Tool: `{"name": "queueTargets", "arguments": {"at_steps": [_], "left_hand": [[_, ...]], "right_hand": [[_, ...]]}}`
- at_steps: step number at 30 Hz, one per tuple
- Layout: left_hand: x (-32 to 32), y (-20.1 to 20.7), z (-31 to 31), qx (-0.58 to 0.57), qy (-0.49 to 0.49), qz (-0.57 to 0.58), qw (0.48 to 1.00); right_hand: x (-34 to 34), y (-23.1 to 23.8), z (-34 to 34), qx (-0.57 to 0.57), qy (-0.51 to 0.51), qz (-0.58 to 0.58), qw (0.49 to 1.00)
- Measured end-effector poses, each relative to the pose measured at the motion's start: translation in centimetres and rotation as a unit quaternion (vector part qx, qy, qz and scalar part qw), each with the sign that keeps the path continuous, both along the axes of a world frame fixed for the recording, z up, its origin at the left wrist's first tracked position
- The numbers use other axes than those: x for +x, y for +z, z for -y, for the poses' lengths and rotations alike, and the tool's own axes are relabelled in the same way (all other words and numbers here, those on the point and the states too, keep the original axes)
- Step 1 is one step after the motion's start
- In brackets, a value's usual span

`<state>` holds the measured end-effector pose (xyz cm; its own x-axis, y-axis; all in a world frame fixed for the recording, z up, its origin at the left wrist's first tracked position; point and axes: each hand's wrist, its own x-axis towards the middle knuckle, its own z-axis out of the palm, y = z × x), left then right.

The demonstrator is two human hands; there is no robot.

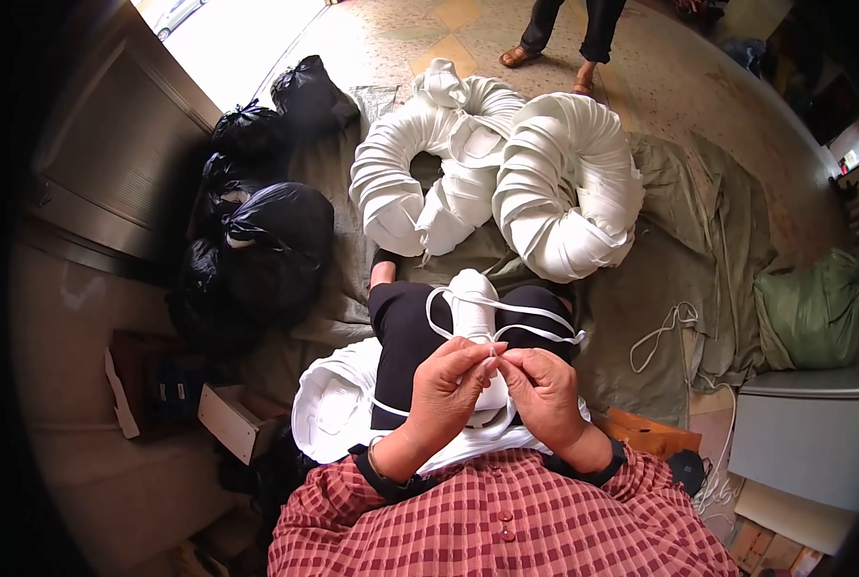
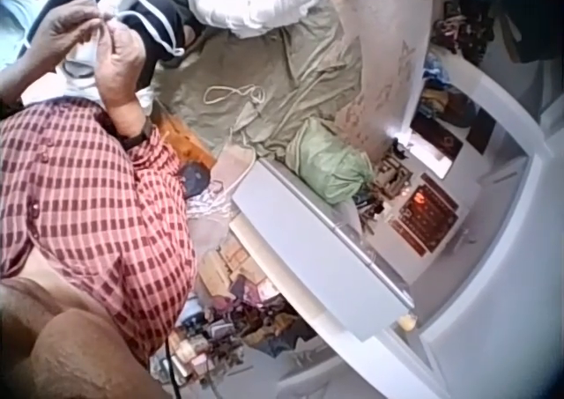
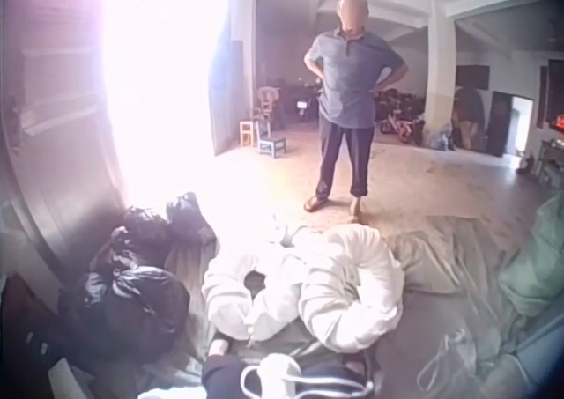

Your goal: Lacing and tying the laces of new white shoes.

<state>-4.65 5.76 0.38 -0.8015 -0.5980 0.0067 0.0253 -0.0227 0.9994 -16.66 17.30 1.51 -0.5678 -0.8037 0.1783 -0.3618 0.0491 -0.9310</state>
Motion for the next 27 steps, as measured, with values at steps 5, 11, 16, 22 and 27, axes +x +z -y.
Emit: {"name": "queueTargets", "arguments": {"at_steps": [5, 11, 16, 22, 27], "left_hand": [[-0.2, -0.6, -0.1, 0.039, -0.007, -0.009, 0.999], [-0.3, -1.0, 0.0, 0.079, -0.011, -0.058, 0.995], [0.6, 0.3, -0.1, 0.104, -0.041, -0.081, 0.99], [2.3, 1.2, -0.5, 0.103, -0.171, -0.021, 0.98], [4.1, 1.0, 0.6, 0.027, -0.192, 0.016, 0.981]], "right_hand": [[0.1, 0.0, -0.2, 0.003, -0.016, 0.0, 1.0], [0.3, -0.3, -0.5, 0.01, -0.035, 0.178, 0.983], [-1.2, -2.7, -2.5, 0.049, -0.04, 0.376, 0.924], [-5.1, -4.2, 6.5, -0.126, -0.013, 0.539, 0.833], [-2.2, 5.8, 10.2, -0.027, 0.482, 0.042, 0.875]]}}
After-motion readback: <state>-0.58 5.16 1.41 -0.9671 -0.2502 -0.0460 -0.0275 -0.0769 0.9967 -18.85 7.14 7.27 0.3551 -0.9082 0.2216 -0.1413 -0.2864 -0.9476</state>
